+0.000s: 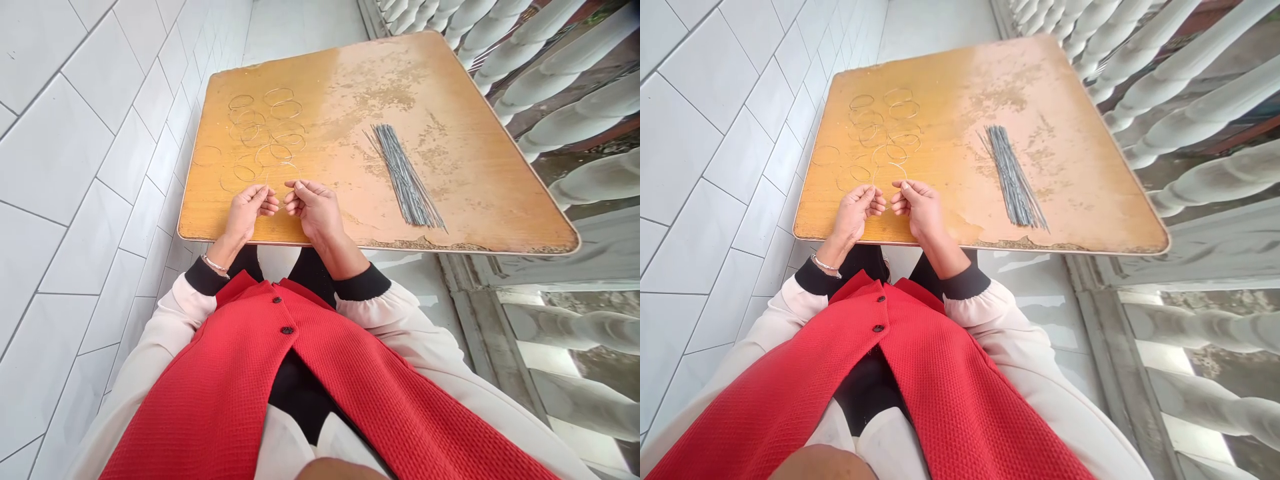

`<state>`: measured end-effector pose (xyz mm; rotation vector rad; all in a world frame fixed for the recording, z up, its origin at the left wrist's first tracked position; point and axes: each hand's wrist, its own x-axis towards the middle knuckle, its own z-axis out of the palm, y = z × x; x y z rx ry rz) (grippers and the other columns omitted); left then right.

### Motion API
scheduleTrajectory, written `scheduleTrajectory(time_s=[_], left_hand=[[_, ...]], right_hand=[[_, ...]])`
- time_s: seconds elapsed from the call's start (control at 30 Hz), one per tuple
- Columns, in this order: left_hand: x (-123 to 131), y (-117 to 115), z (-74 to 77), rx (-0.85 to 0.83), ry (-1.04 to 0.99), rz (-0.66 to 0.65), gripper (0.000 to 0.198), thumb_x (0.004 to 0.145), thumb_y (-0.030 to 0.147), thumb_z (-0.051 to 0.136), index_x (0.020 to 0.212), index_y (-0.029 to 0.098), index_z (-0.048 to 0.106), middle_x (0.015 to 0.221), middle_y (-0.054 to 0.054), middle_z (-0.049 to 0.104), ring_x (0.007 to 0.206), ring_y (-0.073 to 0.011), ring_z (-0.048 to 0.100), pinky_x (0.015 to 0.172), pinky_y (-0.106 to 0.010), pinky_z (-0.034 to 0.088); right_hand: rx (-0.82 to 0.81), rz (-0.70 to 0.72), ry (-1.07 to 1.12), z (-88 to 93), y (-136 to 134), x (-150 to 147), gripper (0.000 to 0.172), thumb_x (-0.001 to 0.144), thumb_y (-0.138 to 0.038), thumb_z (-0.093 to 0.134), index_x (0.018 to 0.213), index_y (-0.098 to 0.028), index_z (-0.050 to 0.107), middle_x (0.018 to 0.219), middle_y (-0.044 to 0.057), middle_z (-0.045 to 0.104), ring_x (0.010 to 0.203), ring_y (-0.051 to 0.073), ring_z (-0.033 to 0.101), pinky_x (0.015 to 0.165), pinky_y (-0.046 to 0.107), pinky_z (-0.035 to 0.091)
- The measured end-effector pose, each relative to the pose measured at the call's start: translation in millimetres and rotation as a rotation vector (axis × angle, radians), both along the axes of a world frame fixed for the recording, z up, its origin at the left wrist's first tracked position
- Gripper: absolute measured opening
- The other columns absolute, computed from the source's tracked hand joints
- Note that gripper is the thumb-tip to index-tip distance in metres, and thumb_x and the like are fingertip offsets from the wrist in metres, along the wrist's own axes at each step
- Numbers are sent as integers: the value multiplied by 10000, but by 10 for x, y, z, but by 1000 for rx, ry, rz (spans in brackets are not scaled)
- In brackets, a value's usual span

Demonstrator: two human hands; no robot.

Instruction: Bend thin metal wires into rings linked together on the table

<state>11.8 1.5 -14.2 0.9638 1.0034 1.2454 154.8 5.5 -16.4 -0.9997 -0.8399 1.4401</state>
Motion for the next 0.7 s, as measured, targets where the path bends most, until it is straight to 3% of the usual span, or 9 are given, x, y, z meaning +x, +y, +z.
scheduleTrajectory(time_s=[0.23, 0.43, 0.7], left_hand=[[-89, 13, 31, 3, -5, 67, 209, 967, 131, 585, 796, 146, 704, 754, 30, 683, 543, 5, 522, 525, -146, 363], [-64, 65, 39, -15, -65, 51, 220, 939, 96, 616, 767, 153, 740, 763, 27, 688, 575, 7, 521, 574, -133, 409], [-60, 61, 31, -17, -43, 38, 183, 912, 93, 650, 792, 165, 768, 749, 27, 696, 590, 4, 560, 544, -128, 389]], right_hand=[[14, 18, -102, -30, 28, 121, 123, 866, -292, 733, 883, -170, 737, 758, -1, 704, 501, 24, 561, 473, 132, 434], [55, 15, -178, -11, 43, 106, 101, 833, -254, 745, 834, -153, 745, 637, -37, 588, 540, 47, 562, 548, 156, 501], [48, -11, -139, -39, 74, 82, 79, 845, -221, 714, 871, -157, 752, 634, -31, 625, 552, 56, 590, 571, 163, 526]])
